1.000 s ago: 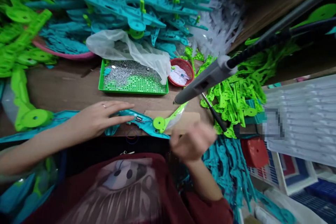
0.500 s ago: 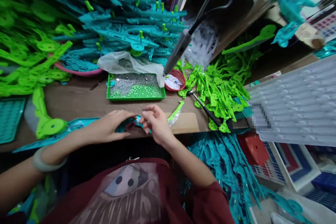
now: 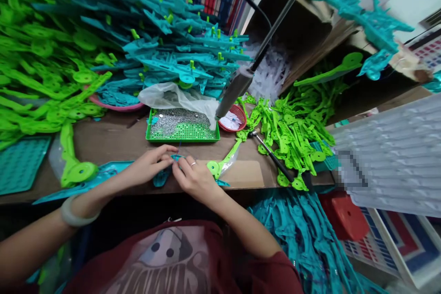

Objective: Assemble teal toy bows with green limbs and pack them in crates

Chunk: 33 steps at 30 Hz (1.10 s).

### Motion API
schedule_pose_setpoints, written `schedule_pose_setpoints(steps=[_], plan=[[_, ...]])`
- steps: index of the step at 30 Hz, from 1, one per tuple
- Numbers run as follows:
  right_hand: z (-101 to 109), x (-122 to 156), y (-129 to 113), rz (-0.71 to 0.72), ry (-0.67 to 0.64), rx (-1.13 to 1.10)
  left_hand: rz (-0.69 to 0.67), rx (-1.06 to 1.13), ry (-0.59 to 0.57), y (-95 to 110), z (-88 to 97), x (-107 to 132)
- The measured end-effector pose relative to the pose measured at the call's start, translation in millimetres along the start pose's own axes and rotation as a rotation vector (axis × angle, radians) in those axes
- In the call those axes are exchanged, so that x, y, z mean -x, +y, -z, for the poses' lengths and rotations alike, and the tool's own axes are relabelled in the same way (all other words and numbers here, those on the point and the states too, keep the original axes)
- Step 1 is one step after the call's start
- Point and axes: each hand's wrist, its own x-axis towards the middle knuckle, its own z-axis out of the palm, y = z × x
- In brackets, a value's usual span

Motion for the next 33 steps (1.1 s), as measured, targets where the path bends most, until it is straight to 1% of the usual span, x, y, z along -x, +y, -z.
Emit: schedule_pose_setpoints(steps=[3, 4, 5, 6, 7, 8, 9, 10, 11, 12, 13, 14, 15, 17, 18, 19, 23, 24, 26, 28, 29, 31, 33], plan=[[-10.1, -4.5, 0.7, 0.018, 0.005, -0.022, -0.021, -0.02, -0.014, -1.4, 0.9, 4.9], [-12.0, -3.8, 0.1, 0.032, 0.008, -0.025, -0.039, -0.031, 0.002, -2.0, 2.1, 7.4], [-13.2, -2.2, -1.0, 0.054, 0.012, -0.021, -0.074, -0.054, 0.049, -2.4, 3.8, 9.6], [-13.7, -0.3, -2.5, 0.084, 0.022, -0.012, -0.129, -0.093, 0.123, -2.6, 6.1, 11.1], [-13.8, 1.6, -4.2, 0.118, 0.04, 0.001, -0.206, -0.152, 0.203, -2.8, 8.8, 11.6], [-13.8, 3.2, -5.9, 0.149, 0.062, 0.013, -0.296, -0.231, 0.26, -3.1, 11.8, 11.0], [-13.8, 4.4, -7.4, 0.176, 0.081, 0.021, -0.387, -0.324, 0.271, -3.6, 14.6, 9.5], [-13.9, 5.0, -8.7, 0.198, 0.096, 0.021, -0.461, -0.421, 0.231, -4.5, 17.0, 7.7], [-14.0, 5.2, -9.6, 0.212, 0.101, 0.017, -0.507, -0.511, 0.158, -6.0, 18.7, 6.1], [-14.3, 5.2, -10.3, 0.221, 0.1, 0.01, -0.52, -0.592, 0.078, -8.0, 19.4, 5.3], [-14.7, 5.1, -10.7, 0.23, 0.1, 0.001, -0.506, -0.661, 0.022, -10.4, 19.3, 5.4], [-15.3, 5.3, -10.9, 0.237, 0.105, -0.008, -0.476, -0.715, 0.005, -13.1, 18.5, 6.8], [-16.0, 5.7, -11.0, 0.243, 0.112, -0.015, -0.438, -0.754, 0.027, -15.8, 17.2, 9.2], [-18.0, 7.8, -11.1, 0.248, 0.124, -0.033, -0.371, -0.777, 0.121, -20.7, 14.9, 15.9], [-19.2, 9.3, -11.2, 0.248, 0.127, -0.047, -0.36, -0.761, 0.15, -22.5, 14.3, 19.3], [-20.4, 10.9, -11.3, 0.242, 0.127, -0.06, -0.362, -0.731, 0.153, -23.7, 14.1, 22.4], [-24.5, 16.2, -12.6, 0.237, 0.174, -0.047, -0.438, -0.595, 0.003, -22.3, 14.4, 32.6], [-25.5, 17.0, -13.1, 0.232, 0.194, -0.047, -0.432, -0.57, -0.013, -21.1, 13.4, 35.3], [-27.5, 17.7, -14.0, 0.188, 0.216, -0.107, -0.388, -0.539, -0.003, -19.5, 9.1, 41.7], [-29.7, 17.0, -14.0, 0.07, 0.2, -0.209, -0.343, -0.548, 0.055, -19.4, 1.9, 48.2], [-30.8, 15.9, -13.4, -0.002, 0.187, -0.24, -0.332, -0.578, 0.108, -19.8, -2.2, 51.0], [-32.4, 12.1, -10.5, -0.121, 0.158, -0.236, -0.323, -0.669, 0.224, -20.6, -10.0, 54.9], [-33.2, 6.7, -5.9, -0.15, 0.12, -0.195, -0.314, -0.738, 0.296, -20.0, -16.2, 56.6]])
